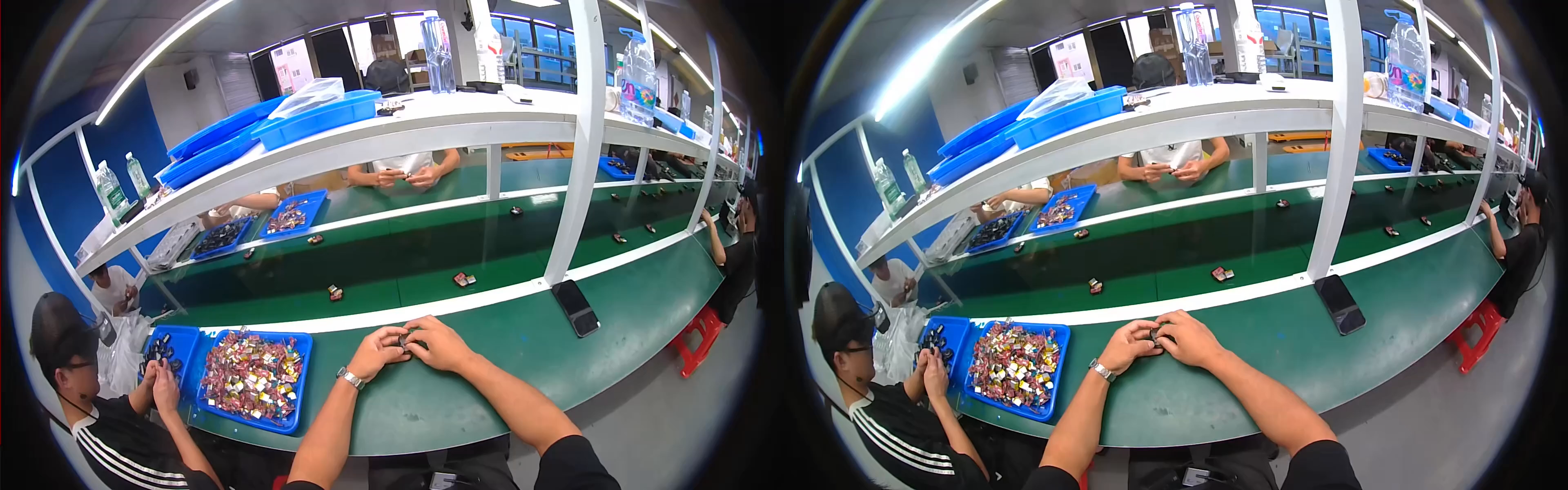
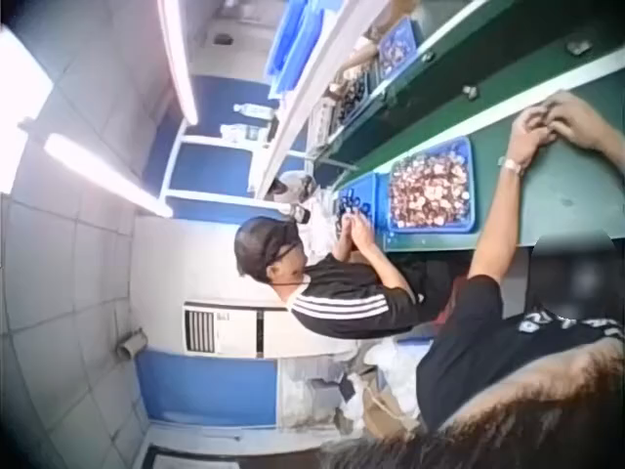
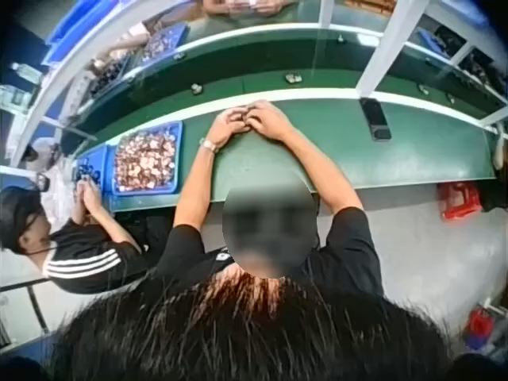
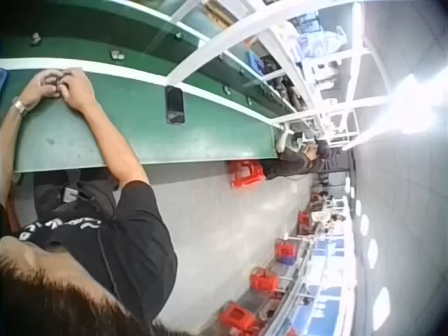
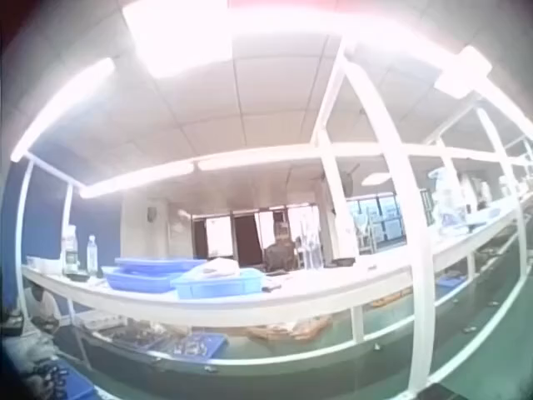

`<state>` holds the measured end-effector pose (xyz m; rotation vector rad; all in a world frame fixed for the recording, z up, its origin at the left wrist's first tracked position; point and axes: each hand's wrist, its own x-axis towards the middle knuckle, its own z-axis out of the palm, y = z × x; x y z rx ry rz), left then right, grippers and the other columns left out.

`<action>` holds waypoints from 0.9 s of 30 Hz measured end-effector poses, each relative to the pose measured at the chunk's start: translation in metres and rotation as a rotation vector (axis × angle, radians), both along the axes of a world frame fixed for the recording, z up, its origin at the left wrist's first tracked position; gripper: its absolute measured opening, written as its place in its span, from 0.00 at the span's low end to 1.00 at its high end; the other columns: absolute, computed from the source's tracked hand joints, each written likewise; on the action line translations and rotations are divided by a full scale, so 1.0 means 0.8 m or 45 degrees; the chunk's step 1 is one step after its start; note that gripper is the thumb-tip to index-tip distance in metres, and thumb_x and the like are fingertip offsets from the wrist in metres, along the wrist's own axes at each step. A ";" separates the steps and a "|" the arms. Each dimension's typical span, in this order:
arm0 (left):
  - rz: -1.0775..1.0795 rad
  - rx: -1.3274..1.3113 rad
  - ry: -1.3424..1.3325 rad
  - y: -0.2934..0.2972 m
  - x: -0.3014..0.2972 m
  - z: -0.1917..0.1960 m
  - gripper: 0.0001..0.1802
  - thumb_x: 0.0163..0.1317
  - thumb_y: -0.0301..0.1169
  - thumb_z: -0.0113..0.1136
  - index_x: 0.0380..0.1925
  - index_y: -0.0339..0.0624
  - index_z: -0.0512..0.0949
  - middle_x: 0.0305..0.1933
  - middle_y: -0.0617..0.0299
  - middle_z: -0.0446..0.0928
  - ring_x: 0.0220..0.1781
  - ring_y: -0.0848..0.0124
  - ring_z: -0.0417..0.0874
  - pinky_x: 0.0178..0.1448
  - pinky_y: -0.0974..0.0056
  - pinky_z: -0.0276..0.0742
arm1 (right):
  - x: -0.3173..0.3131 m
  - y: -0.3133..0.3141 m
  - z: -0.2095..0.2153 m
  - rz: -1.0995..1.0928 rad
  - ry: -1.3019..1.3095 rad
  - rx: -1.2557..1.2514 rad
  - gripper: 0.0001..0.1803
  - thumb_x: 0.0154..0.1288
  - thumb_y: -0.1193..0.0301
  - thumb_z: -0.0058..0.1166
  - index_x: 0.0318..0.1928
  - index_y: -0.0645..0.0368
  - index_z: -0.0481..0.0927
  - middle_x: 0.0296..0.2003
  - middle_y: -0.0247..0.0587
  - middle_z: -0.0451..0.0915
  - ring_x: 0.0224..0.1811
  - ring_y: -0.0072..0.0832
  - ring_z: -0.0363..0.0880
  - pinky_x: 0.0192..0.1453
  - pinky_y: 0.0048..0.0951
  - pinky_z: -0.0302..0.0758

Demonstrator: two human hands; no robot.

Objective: Assembling small mechanical components or toy parts on a factory assembly line.

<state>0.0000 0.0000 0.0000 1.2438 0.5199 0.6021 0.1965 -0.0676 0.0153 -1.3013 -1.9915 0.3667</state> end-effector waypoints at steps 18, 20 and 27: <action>0.073 -0.017 0.042 -0.003 0.005 0.003 0.17 0.67 0.17 0.48 0.56 0.34 0.69 0.54 0.53 0.75 0.53 0.66 0.81 0.58 0.62 0.83 | -0.017 -0.005 -0.010 -0.122 0.151 0.149 0.07 0.59 0.69 0.60 0.37 0.57 0.85 0.53 0.39 0.76 0.58 0.37 0.72 0.60 0.35 0.72; 0.083 -0.019 0.032 -0.003 0.005 0.002 0.16 0.69 0.19 0.47 0.56 0.34 0.69 0.54 0.53 0.76 0.54 0.66 0.81 0.58 0.62 0.83 | -0.021 -0.006 -0.012 -0.145 0.183 0.152 0.07 0.59 0.70 0.60 0.37 0.57 0.85 0.54 0.39 0.75 0.58 0.37 0.72 0.60 0.35 0.72; 0.076 -0.042 -0.003 0.000 0.003 -0.004 0.16 0.68 0.20 0.49 0.56 0.35 0.69 0.53 0.52 0.77 0.53 0.64 0.82 0.58 0.59 0.82 | -0.019 -0.005 -0.014 -0.148 0.181 0.182 0.08 0.59 0.70 0.61 0.38 0.57 0.85 0.54 0.39 0.75 0.58 0.37 0.72 0.59 0.35 0.73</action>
